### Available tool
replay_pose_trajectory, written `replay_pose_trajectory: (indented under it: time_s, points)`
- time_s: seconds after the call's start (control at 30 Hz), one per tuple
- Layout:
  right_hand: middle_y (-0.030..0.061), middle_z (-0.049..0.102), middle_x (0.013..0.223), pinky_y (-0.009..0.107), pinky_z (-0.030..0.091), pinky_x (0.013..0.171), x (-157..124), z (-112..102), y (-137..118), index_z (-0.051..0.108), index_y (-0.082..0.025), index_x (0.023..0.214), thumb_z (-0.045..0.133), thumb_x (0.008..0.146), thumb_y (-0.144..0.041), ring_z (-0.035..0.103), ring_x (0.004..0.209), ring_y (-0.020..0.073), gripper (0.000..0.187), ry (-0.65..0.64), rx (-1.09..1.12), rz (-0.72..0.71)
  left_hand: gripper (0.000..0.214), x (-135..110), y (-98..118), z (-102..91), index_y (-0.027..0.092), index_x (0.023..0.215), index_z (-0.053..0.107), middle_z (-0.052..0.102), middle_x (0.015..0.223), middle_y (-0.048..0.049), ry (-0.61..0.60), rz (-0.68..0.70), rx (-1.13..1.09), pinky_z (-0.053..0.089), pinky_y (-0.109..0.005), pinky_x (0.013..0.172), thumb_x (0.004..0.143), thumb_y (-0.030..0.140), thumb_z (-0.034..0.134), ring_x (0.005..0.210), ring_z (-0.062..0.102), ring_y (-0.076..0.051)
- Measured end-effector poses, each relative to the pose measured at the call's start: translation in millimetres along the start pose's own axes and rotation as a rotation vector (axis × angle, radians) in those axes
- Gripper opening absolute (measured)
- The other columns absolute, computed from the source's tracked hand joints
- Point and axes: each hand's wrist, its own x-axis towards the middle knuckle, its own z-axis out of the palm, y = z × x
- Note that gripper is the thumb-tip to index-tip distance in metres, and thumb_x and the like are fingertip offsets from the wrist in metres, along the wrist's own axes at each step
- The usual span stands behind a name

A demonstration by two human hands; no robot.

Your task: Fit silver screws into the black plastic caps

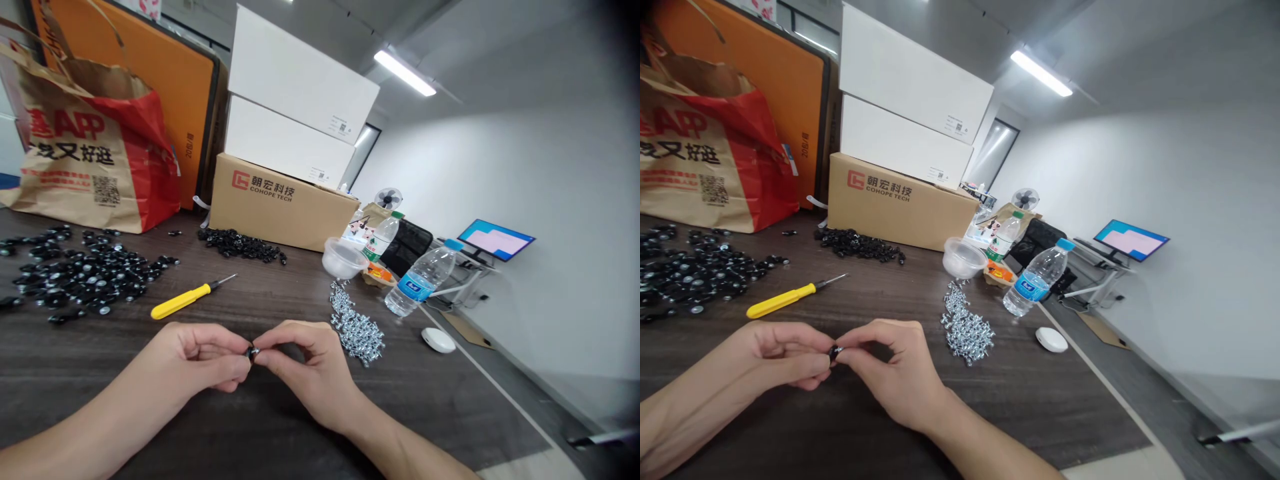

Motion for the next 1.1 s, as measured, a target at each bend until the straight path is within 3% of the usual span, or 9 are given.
replay_pose_trajectory:
  time_s: [0.23, 0.47, 0.77, 0.93, 1.1]
  points:
    - [0.0044, 0.079, 0.081, 0.021, 0.053, 0.069, 0, 0, 0, 0.081, -0.016, 0.087, 0.079, 0.082, -0.012, 0.072, 0.072, 0.0142, 0.007, 0.003, -0.042, -0.012, 0.024, 0, -2, -1.6, 0.021, 0.086, 0.082, 0.082, 0.076, -0.0048, 0.025, -0.002, 0.036, 0.058, -0.027, 0.071, 0.067, 0.034, 0.088, 0.071, 0.074, -0.019]
    - [0.0013, 0.078, 0.076, 0.018, 0.050, 0.062, -2, 1, -2, 0.079, -0.018, 0.082, 0.079, 0.083, -0.017, 0.070, 0.066, 0.0123, 0.001, 0.032, -0.101, 0.016, 0.025, -2, -1, 4.6, 0.021, 0.081, 0.082, 0.080, 0.069, -0.0035, 0.085, 0.042, 0.067, 0.051, -0.019, 0.061, 0.061, 0.034, 0.089, 0.063, 0.069, -0.016]
    - [-0.0018, 0.076, 0.073, 0.017, 0.048, 0.062, -2, 2, -7, 0.077, -0.019, 0.078, 0.076, 0.085, -0.021, 0.067, 0.065, 0.0104, 0.007, 0.018, -0.118, 0.073, 0.018, -8, 13, 10.8, 0.021, 0.075, 0.081, 0.080, 0.069, -0.0026, 0.136, 0.060, 0.111, 0.054, -0.021, 0.063, 0.059, 0.030, 0.085, 0.065, 0.071, -0.018]
    - [-0.0007, 0.077, 0.078, 0.018, 0.048, 0.057, -3, 2, -6, 0.077, -0.020, 0.086, 0.076, 0.086, -0.024, 0.069, 0.069, 0.0124, 0.004, 0.015, -0.084, 0.133, 0.019, -11, 17, 12.1, 0.021, 0.075, 0.081, 0.078, 0.066, -0.0026, 0.155, 0.090, 0.145, 0.056, -0.024, 0.061, 0.060, 0.031, 0.085, 0.063, 0.071, -0.019]
    - [0.0016, 0.077, 0.075, 0.020, 0.053, 0.062, -3, 3, -4, 0.079, -0.019, 0.088, 0.078, 0.083, -0.022, 0.070, 0.067, 0.0141, 0.006, 0.030, -0.033, 0.081, 0.020, -12, 19, 11.9, 0.021, 0.076, 0.081, 0.080, 0.070, -0.0041, 0.122, 0.077, 0.139, 0.056, -0.024, 0.059, 0.062, 0.035, 0.083, 0.066, 0.073, -0.021]
